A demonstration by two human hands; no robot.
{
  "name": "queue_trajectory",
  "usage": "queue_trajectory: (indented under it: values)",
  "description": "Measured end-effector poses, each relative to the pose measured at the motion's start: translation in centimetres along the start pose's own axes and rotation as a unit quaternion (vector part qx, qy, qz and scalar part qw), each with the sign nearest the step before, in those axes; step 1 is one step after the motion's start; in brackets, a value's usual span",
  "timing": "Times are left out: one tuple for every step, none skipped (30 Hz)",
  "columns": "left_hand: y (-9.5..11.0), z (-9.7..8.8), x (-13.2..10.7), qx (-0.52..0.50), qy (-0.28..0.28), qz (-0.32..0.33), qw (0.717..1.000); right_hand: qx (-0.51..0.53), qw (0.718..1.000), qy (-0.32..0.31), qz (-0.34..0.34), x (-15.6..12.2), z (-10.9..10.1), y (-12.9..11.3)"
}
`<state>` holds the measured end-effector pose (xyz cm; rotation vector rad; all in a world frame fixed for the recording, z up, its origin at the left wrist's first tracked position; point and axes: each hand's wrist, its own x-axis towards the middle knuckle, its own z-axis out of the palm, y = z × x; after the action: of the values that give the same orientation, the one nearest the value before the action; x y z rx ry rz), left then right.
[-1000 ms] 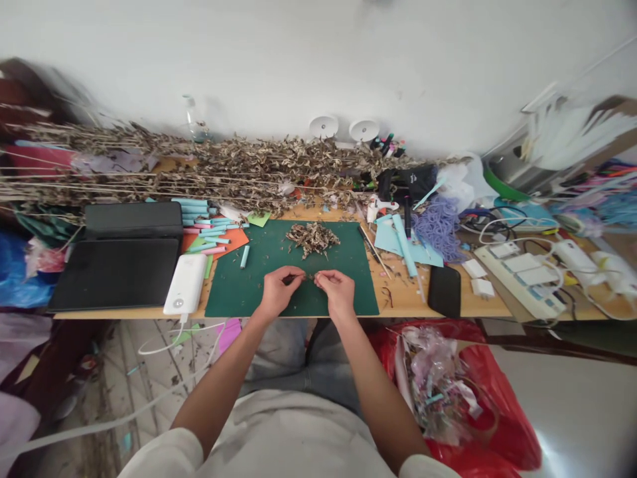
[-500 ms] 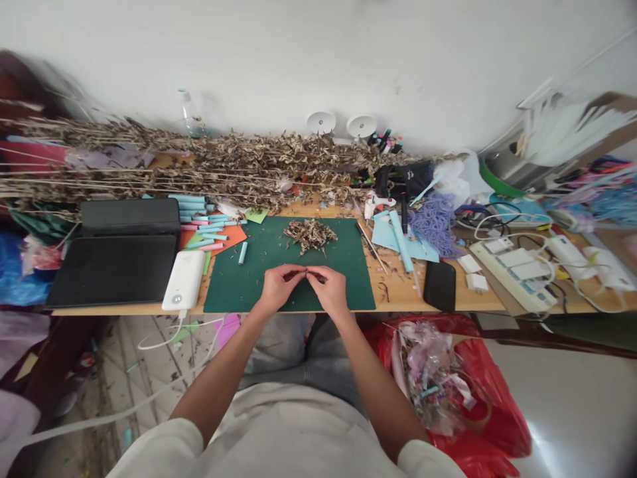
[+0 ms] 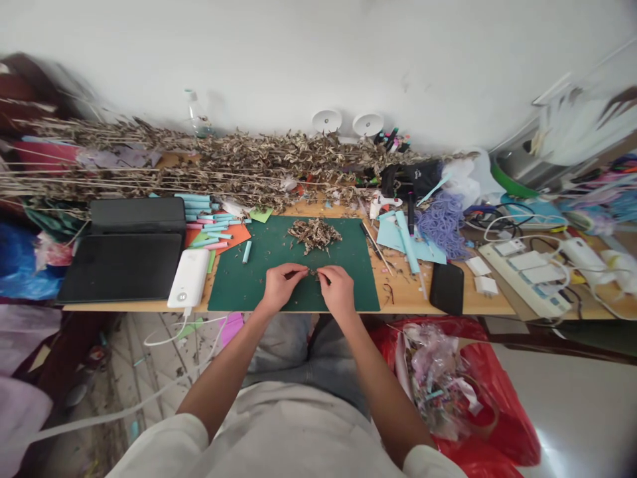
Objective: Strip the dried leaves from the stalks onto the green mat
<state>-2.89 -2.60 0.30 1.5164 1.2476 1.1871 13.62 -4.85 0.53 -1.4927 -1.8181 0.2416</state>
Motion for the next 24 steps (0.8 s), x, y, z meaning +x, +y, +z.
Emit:
queue_trajectory:
  values:
    - [0.1, 0.0, 0.1, -0.004, 0.002, 0.009, 1.0, 0.001, 1.0, -0.005, 0.002, 0.1, -0.2, 0.1]
    - [0.1, 0.0, 0.1, -0.006, 0.001, 0.018, 1.0, 0.0, 1.0, -0.01, 0.003, 0.1, -0.3, 0.0]
    - [0.2, -0.1, 0.1, -0.006, -0.003, 0.027, 1.0, 0.001, 1.0, -0.015, 0.001, 0.2, -0.5, -0.2]
    - [0.3, -0.1, 0.1, -0.005, -0.008, 0.036, 0.999, 0.006, 1.0, -0.019, -0.001, 0.3, -0.6, -0.4]
    - [0.3, -0.2, 0.1, -0.004, -0.013, 0.042, 0.999, 0.016, 1.0, -0.022, -0.002, 0.5, -0.8, -0.7]
    - [0.4, -0.2, 0.1, -0.002, -0.019, 0.045, 0.999, 0.034, 0.999, -0.024, -0.001, 0.6, -0.8, -1.1]
    - [0.4, -0.3, 0.0, 0.0, -0.023, 0.046, 0.999, 0.058, 0.998, -0.027, 0.004, 0.7, -0.8, -1.4]
    - [0.4, -0.3, 0.0, 0.001, -0.028, 0.046, 0.999, 0.086, 0.996, -0.03, 0.014, 0.8, -0.8, -1.6]
    - [0.4, -0.4, 0.0, 0.001, -0.032, 0.045, 0.998, 0.115, 0.992, -0.033, 0.027, 0.8, -0.7, -1.9]
    - [0.3, -0.4, 0.0, 0.0, -0.035, 0.043, 0.998, 0.141, 0.989, -0.033, 0.042, 0.9, -0.6, -2.0]
    - [0.3, -0.4, 0.0, -0.001, -0.037, 0.039, 0.999, 0.163, 0.984, -0.03, 0.059, 1.0, -0.5, -2.1]
    - [0.2, -0.4, -0.1, -0.004, -0.037, 0.032, 0.999, 0.178, 0.981, -0.025, 0.074, 1.0, -0.3, -2.2]
    - [0.2, -0.3, -0.1, -0.009, -0.036, 0.021, 0.999, 0.188, 0.978, -0.02, 0.087, 1.0, -0.2, -2.2]
    - [0.1, -0.3, -0.1, -0.015, -0.034, 0.007, 0.999, 0.193, 0.976, -0.014, 0.097, 1.0, -0.1, -2.2]
    - [0.1, -0.2, -0.1, -0.023, -0.033, -0.008, 0.999, 0.196, 0.975, -0.01, 0.105, 1.0, 0.0, -2.2]
    - [0.1, -0.2, -0.1, -0.031, -0.031, -0.022, 0.999, 0.196, 0.974, -0.009, 0.109, 0.9, 0.0, -2.2]
    - [0.1, -0.1, -0.2, -0.038, -0.031, -0.031, 0.998, 0.193, 0.975, -0.007, 0.111, 0.9, 0.1, -2.3]
    - [0.2, -0.1, -0.2, -0.04, -0.033, -0.037, 0.998, 0.185, 0.977, -0.008, 0.109, 0.8, 0.2, -2.3]
    - [0.2, 0.0, -0.2, -0.037, -0.036, -0.038, 0.998, 0.171, 0.98, -0.008, 0.1, 0.7, 0.3, -2.4]
    - [0.3, 0.0, -0.2, -0.03, -0.04, -0.035, 0.998, 0.148, 0.985, -0.009, 0.084, 0.6, 0.4, -2.4]
    - [0.4, 0.1, -0.3, -0.019, -0.043, -0.03, 0.998, 0.117, 0.991, -0.01, 0.062, 0.4, 0.5, -2.4]
    - [0.4, 0.1, -0.3, -0.005, -0.044, -0.024, 0.999, 0.08, 0.996, -0.012, 0.038, 0.3, 0.6, -2.3]
    - [0.4, 0.1, -0.3, 0.009, -0.042, -0.019, 0.999, 0.041, 0.999, -0.014, 0.016, 0.2, 0.6, -2.2]
    - [0.4, 0.1, -0.3, 0.019, -0.037, -0.014, 0.999, 0.006, 1.0, -0.015, -0.002, 0.1, 0.6, -2.1]
